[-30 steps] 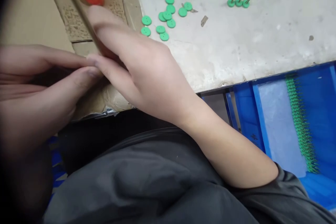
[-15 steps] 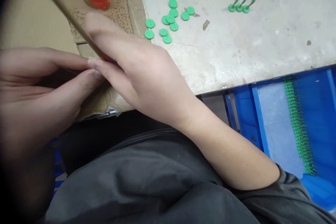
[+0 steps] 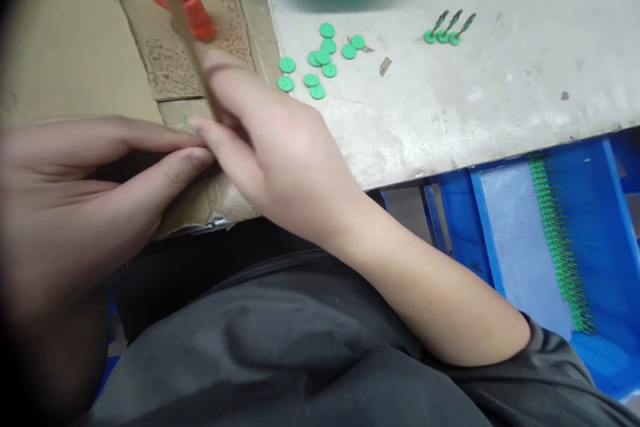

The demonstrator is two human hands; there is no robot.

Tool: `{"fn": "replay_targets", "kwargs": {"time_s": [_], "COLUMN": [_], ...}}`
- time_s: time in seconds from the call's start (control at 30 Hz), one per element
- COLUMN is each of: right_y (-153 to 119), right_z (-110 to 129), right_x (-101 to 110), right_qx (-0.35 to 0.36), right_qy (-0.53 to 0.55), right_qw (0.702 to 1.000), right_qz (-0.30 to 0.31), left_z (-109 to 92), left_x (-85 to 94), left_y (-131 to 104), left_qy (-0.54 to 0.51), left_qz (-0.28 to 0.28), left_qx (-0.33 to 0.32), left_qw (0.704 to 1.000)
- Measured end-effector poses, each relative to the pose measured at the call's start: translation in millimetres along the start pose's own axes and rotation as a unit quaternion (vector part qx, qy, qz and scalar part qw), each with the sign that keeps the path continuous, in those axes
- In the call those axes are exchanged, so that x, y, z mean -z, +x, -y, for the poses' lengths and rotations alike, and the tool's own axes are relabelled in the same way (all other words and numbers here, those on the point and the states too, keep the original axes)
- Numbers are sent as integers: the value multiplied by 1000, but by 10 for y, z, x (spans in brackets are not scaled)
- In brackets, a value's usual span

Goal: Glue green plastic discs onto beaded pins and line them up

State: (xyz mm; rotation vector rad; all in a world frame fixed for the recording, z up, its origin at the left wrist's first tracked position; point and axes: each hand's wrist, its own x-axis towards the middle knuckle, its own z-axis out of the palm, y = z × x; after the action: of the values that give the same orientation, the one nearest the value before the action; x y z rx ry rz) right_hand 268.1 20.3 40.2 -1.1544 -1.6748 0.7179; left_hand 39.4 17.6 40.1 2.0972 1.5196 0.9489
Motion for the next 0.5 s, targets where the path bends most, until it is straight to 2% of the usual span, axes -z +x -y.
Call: {"fn": "replay_targets", "kwargs": {"time_s": [0.1, 0.2, 0.33, 0.43, 0.5], "right_y": [-45, -82, -67, -18, 25], "right_z": [-87, -129, -97, -50, -26], "right_x": [66, 121, 180, 215, 216], "right_qx": [-27, -27, 27, 72, 77], "right_qy": [50, 31, -59, -91, -105], "right_qw": [998, 999, 997, 992, 989], "right_qz": [-21, -13, 29, 51, 64], "left_z": [-22, -34, -47, -59, -59], "left_x": [13, 15, 28, 41, 43], "left_y": [17, 26, 39, 46, 46], "left_qy": [3, -2, -11, -7, -8], "left_qz": [10, 9, 16, 19, 19], "left_qx": [-6, -27, -42, -60, -66], "left_qw": [1000, 1000, 999, 998, 998]}}
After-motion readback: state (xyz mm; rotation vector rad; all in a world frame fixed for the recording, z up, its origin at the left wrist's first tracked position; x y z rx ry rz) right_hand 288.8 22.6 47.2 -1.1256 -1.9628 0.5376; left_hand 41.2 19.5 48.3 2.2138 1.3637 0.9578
